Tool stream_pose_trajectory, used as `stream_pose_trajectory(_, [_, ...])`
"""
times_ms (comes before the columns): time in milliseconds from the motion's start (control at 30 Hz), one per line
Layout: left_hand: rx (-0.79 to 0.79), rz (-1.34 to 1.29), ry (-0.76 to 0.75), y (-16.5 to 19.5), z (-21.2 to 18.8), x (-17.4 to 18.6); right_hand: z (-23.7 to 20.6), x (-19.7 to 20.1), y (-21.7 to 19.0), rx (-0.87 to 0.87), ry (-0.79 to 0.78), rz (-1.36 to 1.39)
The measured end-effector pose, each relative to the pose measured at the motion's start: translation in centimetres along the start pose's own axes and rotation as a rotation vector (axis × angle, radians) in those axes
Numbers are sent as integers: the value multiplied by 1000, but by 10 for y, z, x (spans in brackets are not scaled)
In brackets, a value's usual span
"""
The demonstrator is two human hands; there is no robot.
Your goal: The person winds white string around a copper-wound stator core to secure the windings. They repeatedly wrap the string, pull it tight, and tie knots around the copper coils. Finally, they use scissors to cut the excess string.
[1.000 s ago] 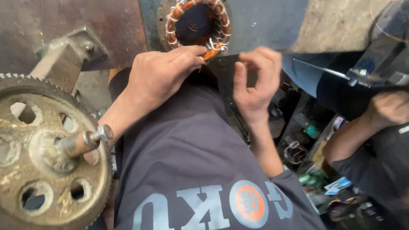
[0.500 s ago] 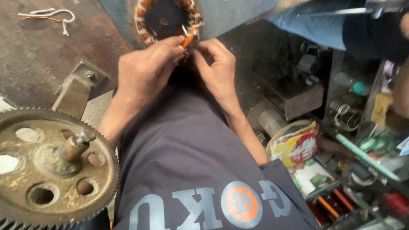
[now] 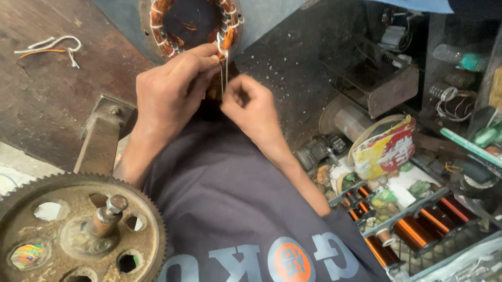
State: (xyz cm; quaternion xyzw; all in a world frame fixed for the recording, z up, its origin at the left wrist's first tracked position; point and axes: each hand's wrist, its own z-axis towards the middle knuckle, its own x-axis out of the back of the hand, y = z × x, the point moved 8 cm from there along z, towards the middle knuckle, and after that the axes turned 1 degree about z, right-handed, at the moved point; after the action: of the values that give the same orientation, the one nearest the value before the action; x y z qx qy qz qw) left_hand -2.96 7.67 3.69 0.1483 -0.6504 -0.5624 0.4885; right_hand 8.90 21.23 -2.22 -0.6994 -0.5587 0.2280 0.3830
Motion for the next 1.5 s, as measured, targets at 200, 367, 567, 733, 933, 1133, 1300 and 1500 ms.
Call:
stream_pose_trajectory(200, [-4, 1, 5, 2, -1, 0, 22, 28, -14, 203, 343, -173])
stream_pose_trajectory(367, [-50, 5, 4, 5, -2, 1, -1, 27, -48, 465, 65, 162])
stream_pose_trajectory(567, [27, -134, -59, -3, 0, 2, -17, -7, -29, 164, -57, 585])
stream_pose_trajectory(733, [111, -81, -126, -8, 1, -1, 2, -42, -2, 79, -40, 447])
stream_pose_trajectory(933, [91, -107, -108, -5, 5, 0, -1, -35, -5, 128, 99, 298])
stream_pose_trajectory(1133, [62, -131, -90, 4, 5, 5, -32, -7, -51, 620, 213, 193])
stream_pose_trajectory(1300, [89, -79, -94, 5, 6, 5, -10, -23, 2, 127, 135, 962])
stream_pose_trajectory(1500, [96, -81, -132, 6, 7, 4, -6, -49, 21, 41, 151, 1021])
